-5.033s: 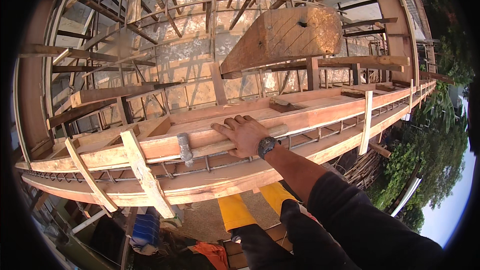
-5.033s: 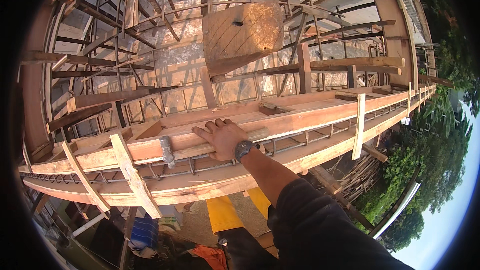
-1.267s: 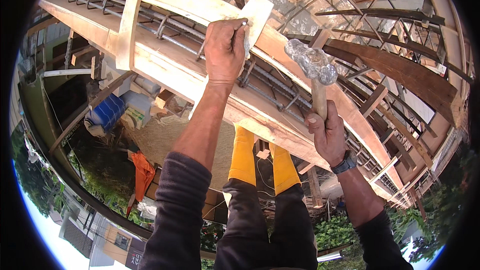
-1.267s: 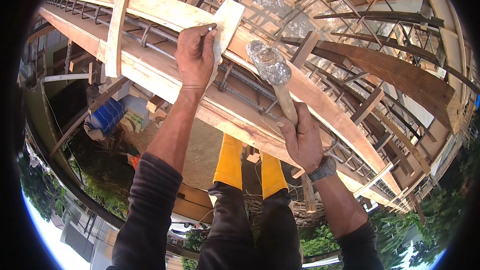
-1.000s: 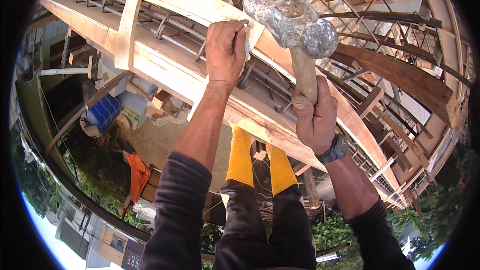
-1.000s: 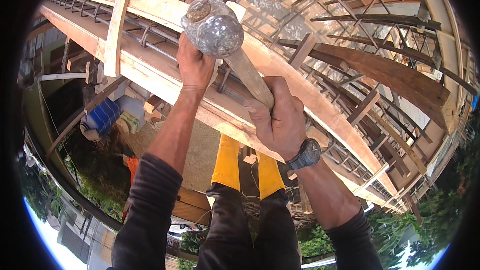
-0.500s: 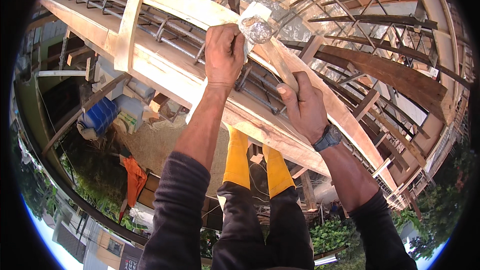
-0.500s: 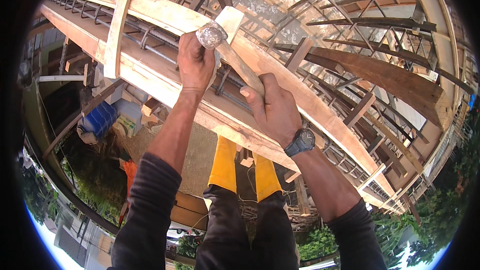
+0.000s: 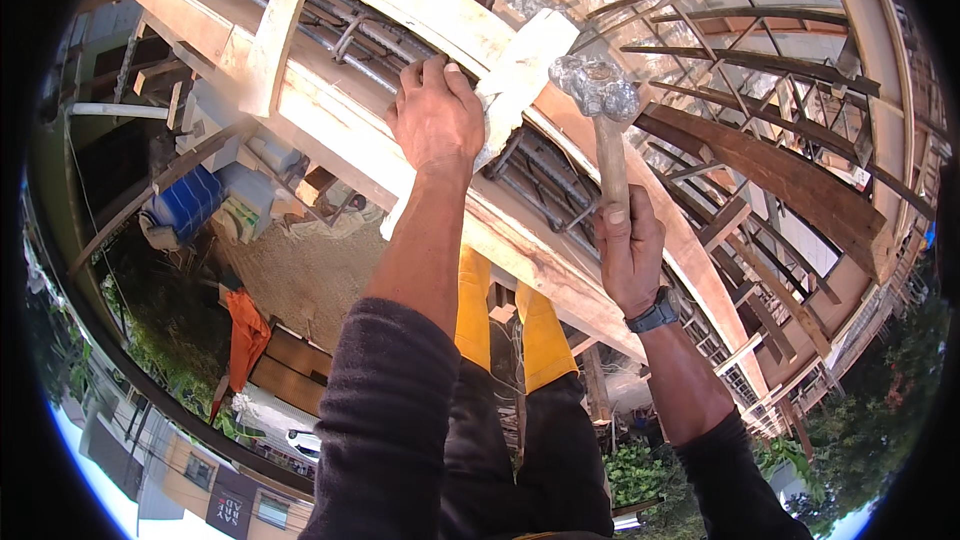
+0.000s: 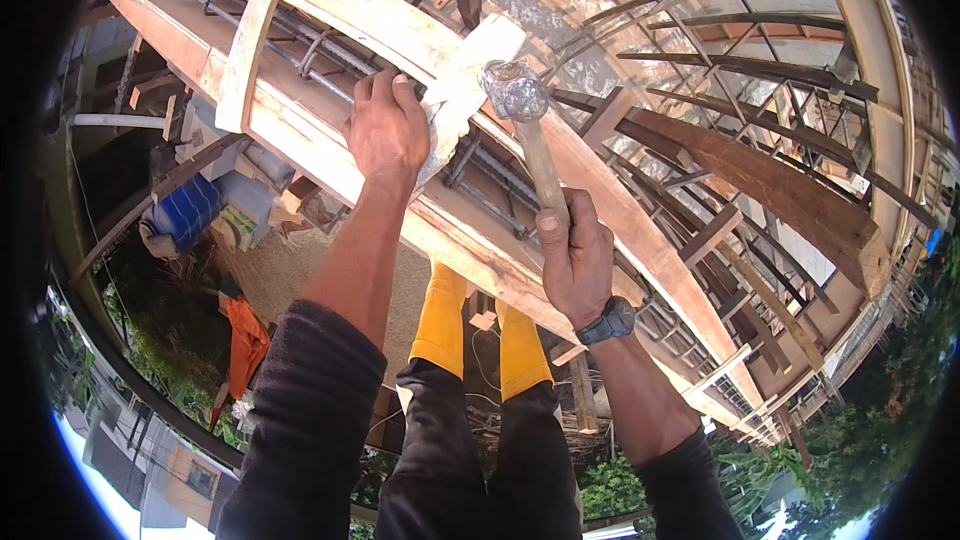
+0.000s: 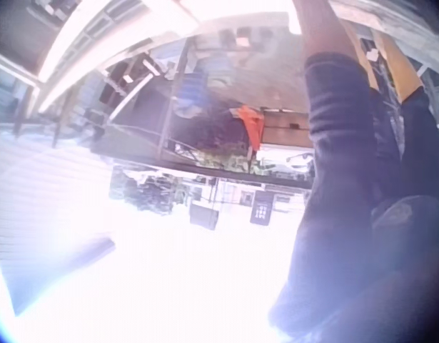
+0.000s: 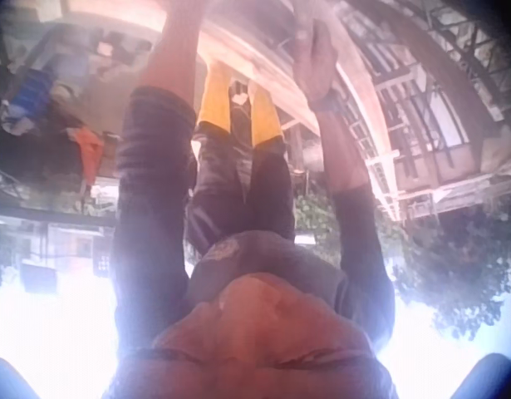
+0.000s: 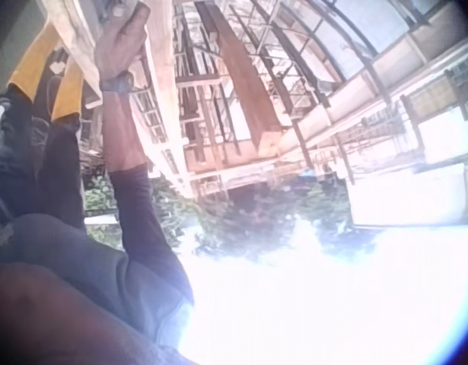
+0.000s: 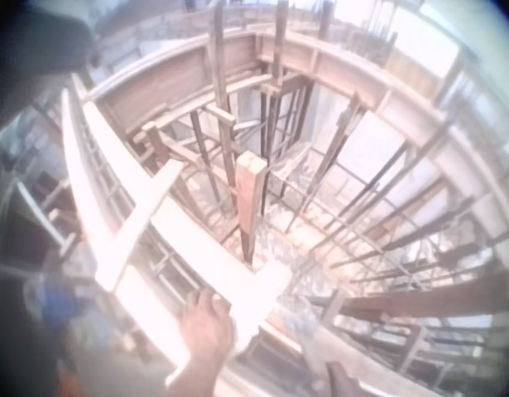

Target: The person assembles wooden concrete forms by hammering nails into boards and positioning wooden spacers around a rebar cage.

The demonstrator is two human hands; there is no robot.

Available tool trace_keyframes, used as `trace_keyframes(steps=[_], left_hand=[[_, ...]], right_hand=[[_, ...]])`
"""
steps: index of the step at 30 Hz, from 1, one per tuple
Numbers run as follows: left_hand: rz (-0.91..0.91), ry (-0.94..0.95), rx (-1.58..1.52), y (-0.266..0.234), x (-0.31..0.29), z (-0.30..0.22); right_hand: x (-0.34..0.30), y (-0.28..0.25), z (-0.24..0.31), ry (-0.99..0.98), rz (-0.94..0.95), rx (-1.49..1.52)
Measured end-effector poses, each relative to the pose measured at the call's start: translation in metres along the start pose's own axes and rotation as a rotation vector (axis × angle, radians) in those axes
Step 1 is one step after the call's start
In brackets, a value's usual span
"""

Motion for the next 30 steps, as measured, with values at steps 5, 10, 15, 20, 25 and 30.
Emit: trace_keyframes(steps=[5,10,15,20,25,30], left_hand=[[0.014,-0.03,0.004,0.0,0.002,-0.001],[0.024,-0.031,0.03,0.001,0.002,0.0],[0.036,-0.034,0.044,0.003,0.001,-0.001],[0.03,-0.033,0.015,-0.002,0.001,-0.001],[0.052,-0.04,0.008,0.0,0.001,-0.001],[0.002,-0.025,0.002,-0.001,0.0,0.001]], right_hand=[[0.007,0.006,0.013,-0.351,0.017,0.023],[0.023,0.013,0.007,0.031,0.103,-0.103],[0.01,0.013,0.017,-0.228,-0.05,0.182],[0.035,0.03,-0.001,0.024,0.043,0.029],[0.004,0.021,0.01,-0.191,-0.076,0.352],[0.04,0.021,-0.002,-0.1,-0.004,-0.095]])
Point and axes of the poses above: each hand's wrist, its own x-axis towards the middle knuckle, its own y-axis out of the palm, z = x × y, the point moved 3 cm from there along x, towards the middle knuckle
